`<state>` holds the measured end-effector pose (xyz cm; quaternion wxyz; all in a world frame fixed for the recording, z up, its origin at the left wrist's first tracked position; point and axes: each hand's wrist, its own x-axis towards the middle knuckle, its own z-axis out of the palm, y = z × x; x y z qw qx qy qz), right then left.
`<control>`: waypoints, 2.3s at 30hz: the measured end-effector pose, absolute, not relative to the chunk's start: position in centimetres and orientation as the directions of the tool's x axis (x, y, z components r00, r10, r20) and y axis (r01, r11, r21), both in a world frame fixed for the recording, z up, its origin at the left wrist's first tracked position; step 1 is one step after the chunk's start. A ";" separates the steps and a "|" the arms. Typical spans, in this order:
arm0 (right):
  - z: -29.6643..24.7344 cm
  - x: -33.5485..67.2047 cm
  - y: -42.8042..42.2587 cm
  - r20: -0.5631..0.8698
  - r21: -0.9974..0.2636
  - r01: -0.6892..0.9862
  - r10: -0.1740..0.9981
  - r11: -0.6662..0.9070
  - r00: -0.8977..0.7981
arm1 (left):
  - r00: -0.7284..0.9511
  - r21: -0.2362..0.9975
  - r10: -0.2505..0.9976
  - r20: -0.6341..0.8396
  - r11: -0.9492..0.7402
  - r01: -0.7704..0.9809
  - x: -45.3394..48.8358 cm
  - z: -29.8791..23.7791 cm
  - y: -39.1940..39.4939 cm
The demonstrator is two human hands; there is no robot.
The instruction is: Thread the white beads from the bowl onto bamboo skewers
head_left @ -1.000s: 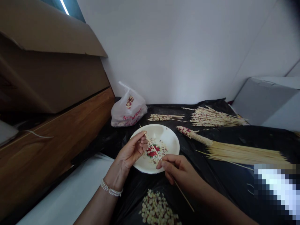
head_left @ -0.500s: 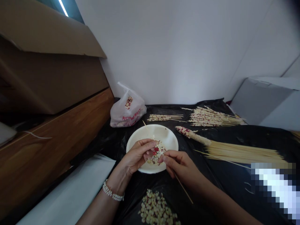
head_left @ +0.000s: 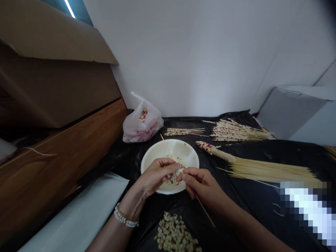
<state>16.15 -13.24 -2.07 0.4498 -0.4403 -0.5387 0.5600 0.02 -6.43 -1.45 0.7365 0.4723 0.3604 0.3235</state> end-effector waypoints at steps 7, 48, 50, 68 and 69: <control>-2.1 16.3 -13.0 -0.047 -0.997 -0.055 0.982 -0.058 -0.184 | 0.469 0.812 0.852 -0.232 0.435 -0.390 0.1 -1.5 -5.9; -2.2 16.3 -13.2 -0.127 -0.981 -0.106 0.952 -0.162 -0.277 | 0.211 0.659 0.923 -0.320 0.377 -0.650 -0.6 -1.8 -4.1; -2.2 16.5 -13.3 -0.141 -0.970 -0.143 0.934 -0.196 -0.328 | 0.180 0.646 0.924 -0.338 0.367 -0.669 -0.6 -1.6 -4.0; -2.6 16.6 -13.3 -0.205 -0.923 -0.169 0.813 -0.346 -0.545 | 0.124 0.589 0.924 -0.362 0.330 -0.738 -1.4 -0.9 -3.7; -2.7 16.6 -13.3 -0.205 -0.924 -0.164 0.810 -0.345 -0.550 | 0.119 0.603 0.929 -0.350 0.320 -0.731 -1.5 -1.0 -3.7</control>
